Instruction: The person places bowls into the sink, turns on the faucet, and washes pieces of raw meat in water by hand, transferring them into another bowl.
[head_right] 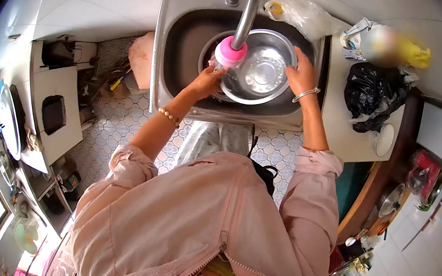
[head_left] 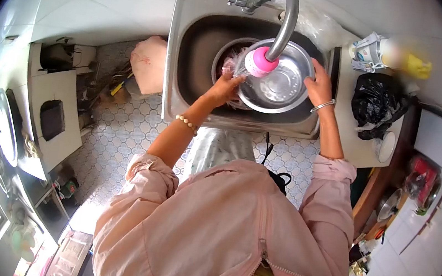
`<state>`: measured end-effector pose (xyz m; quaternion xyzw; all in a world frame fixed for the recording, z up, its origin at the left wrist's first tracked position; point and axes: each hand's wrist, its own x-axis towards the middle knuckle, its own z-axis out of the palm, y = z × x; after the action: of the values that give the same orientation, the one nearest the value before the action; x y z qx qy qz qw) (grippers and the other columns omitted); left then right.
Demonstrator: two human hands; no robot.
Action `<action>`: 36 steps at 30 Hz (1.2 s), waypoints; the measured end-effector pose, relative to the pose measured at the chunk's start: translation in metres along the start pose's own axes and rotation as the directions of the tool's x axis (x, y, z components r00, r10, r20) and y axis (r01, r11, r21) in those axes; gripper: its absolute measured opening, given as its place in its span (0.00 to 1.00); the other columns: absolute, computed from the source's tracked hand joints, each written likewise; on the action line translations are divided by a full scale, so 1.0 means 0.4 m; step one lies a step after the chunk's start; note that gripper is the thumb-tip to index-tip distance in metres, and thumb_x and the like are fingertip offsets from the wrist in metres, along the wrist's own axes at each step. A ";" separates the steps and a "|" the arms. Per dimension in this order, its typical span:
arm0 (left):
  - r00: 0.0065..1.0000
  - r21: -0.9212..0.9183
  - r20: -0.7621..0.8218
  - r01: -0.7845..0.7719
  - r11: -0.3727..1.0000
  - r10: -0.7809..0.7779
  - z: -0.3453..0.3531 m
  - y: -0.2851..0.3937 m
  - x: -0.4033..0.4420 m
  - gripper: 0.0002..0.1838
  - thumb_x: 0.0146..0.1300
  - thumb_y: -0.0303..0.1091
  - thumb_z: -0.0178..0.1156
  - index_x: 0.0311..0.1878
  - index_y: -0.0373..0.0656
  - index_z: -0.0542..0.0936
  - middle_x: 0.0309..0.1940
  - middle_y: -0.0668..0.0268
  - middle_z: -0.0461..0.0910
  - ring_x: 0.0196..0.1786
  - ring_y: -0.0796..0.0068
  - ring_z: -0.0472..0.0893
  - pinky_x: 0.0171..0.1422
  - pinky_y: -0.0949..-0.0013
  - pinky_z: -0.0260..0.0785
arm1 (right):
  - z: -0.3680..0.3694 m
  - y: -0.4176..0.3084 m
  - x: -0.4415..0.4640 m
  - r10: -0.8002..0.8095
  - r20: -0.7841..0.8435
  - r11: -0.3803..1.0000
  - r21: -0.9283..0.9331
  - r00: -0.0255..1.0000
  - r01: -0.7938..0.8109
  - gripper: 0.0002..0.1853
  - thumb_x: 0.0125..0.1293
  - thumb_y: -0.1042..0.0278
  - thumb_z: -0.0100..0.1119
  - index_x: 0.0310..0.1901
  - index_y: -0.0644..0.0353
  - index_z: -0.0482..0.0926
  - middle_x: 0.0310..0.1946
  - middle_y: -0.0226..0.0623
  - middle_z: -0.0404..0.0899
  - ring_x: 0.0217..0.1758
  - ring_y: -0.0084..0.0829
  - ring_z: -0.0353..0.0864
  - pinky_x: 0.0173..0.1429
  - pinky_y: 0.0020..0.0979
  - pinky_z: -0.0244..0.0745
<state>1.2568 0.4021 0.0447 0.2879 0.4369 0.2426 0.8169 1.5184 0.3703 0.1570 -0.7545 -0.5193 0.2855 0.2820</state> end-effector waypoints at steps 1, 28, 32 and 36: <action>0.985 -0.290 0.089 0.167 0.942 -0.147 0.003 0.010 -0.012 0.23 0.60 0.33 0.57 0.57 0.41 0.65 0.48 0.61 0.73 0.49 0.65 0.76 0.47 0.60 0.75 | 0.030 0.029 -0.009 -0.024 -0.031 0.998 0.057 0.999 0.025 0.30 0.48 0.74 0.51 0.58 0.67 0.65 0.44 0.47 0.77 0.38 0.32 0.78 0.45 0.27 0.70; 1.000 0.607 0.005 -0.026 0.794 0.029 -0.013 0.064 0.013 0.26 0.53 0.30 0.56 0.56 0.36 0.65 0.36 0.62 0.75 0.33 0.72 0.75 0.30 0.69 0.70 | 0.080 0.076 -0.208 0.468 0.643 0.284 0.541 0.606 -0.792 0.12 0.56 0.72 0.50 0.42 0.67 0.71 0.36 0.47 0.77 0.35 0.42 0.80 0.34 0.45 0.81; 0.986 0.274 -0.139 -0.056 0.960 0.097 -0.021 -0.090 0.060 0.19 0.55 0.22 0.52 0.51 0.40 0.67 0.42 0.62 0.75 0.36 0.71 0.78 0.34 0.68 0.75 | 0.174 0.046 -0.205 0.507 0.228 0.629 0.562 0.831 -0.537 0.36 0.50 0.79 0.47 0.63 0.52 0.51 0.46 0.45 0.70 0.41 0.45 0.77 0.26 0.43 0.83; 0.986 0.148 -0.158 -0.022 0.989 0.045 0.028 -0.099 0.030 0.20 0.56 0.20 0.51 0.53 0.40 0.65 0.45 0.58 0.74 0.41 0.65 0.79 0.37 0.64 0.77 | 0.206 0.060 -0.217 0.381 0.004 0.822 0.456 0.925 -0.341 0.44 0.47 0.79 0.47 0.68 0.57 0.41 0.58 0.56 0.62 0.50 0.49 0.74 0.44 0.38 0.78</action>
<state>1.2781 0.3785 0.0160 0.3335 0.5130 0.2464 0.7516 1.4479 0.2917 0.0958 -0.7651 -0.2742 0.4125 0.4114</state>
